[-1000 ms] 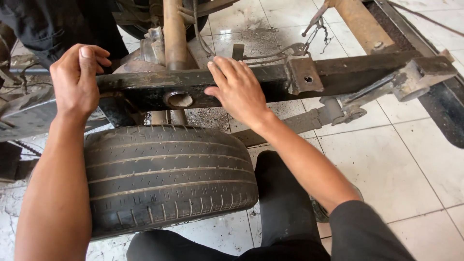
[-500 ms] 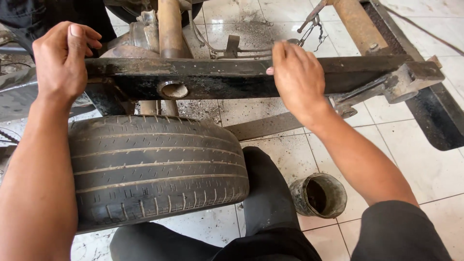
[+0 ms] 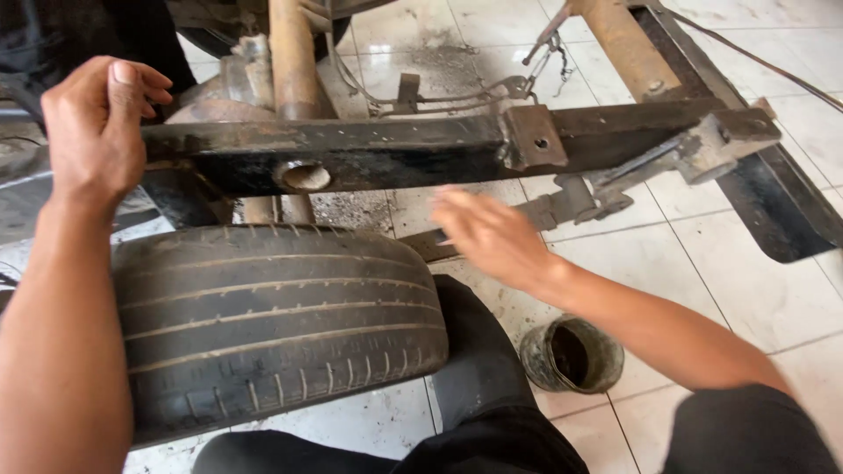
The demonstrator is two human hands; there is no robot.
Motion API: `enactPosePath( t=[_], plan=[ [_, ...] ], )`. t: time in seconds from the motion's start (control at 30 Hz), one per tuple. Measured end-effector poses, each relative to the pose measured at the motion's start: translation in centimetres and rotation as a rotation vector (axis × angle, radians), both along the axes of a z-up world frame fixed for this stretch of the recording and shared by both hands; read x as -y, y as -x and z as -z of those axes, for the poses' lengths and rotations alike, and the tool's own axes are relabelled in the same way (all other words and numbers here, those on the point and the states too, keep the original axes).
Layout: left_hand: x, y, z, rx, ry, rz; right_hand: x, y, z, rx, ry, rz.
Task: Applying black paint or coating to a vehicle chassis frame with a brush and wiping it with a cloth.
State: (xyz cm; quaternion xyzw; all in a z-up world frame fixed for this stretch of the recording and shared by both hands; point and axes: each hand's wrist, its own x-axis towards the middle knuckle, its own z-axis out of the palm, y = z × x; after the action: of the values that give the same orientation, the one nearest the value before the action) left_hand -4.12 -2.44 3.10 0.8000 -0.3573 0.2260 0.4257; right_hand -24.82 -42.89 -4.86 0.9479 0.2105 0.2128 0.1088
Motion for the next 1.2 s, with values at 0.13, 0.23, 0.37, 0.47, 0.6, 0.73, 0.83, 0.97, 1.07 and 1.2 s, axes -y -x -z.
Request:
enactPosePath(
  t=[0.13,0.23,0.37,0.47,0.6,0.73,0.83,0.97,1.07,1.2],
  plan=[
    [-0.2,0.4,0.7,0.009,-0.110,-0.027,-4.5,-3.6,-0.3,0.427,-0.095,-0.470],
    [-0.4,0.3,0.8,-0.050,-0.073,-0.096,-3.1,-8.5,3.9,0.530,-0.061,-0.466],
    [0.5,1.2,-0.1,-0.082,-0.067,-0.102,4.6,-9.0,10.0,0.635,-0.109,-0.418],
    [0.0,0.7,0.9,-0.094,-0.097,-0.090,10.7,-3.5,9.1,0.631,-0.083,-0.230],
    [-0.1,0.8,0.9,-0.049,-0.125,-0.078,13.5,-2.7,12.0,0.603,-0.450,-0.130],
    [0.9,1.3,0.8,-0.021,-0.140,-0.065,8.3,-2.3,11.3,0.902,-0.830,0.242],
    [0.9,1.3,1.4,0.073,-0.219,-0.103,8.0,-2.5,11.3,0.858,-0.996,0.233],
    [3.2,2.8,0.1,0.274,-0.513,-0.147,14.5,-0.4,8.9,0.644,-0.768,0.202],
    [4.2,3.1,0.7,0.232,-0.604,-0.156,17.3,2.0,1.8,0.645,-0.636,0.385],
    [3.2,2.3,2.0,0.145,-0.543,-0.129,23.1,0.5,2.7,0.728,-0.530,0.566]
  ],
)
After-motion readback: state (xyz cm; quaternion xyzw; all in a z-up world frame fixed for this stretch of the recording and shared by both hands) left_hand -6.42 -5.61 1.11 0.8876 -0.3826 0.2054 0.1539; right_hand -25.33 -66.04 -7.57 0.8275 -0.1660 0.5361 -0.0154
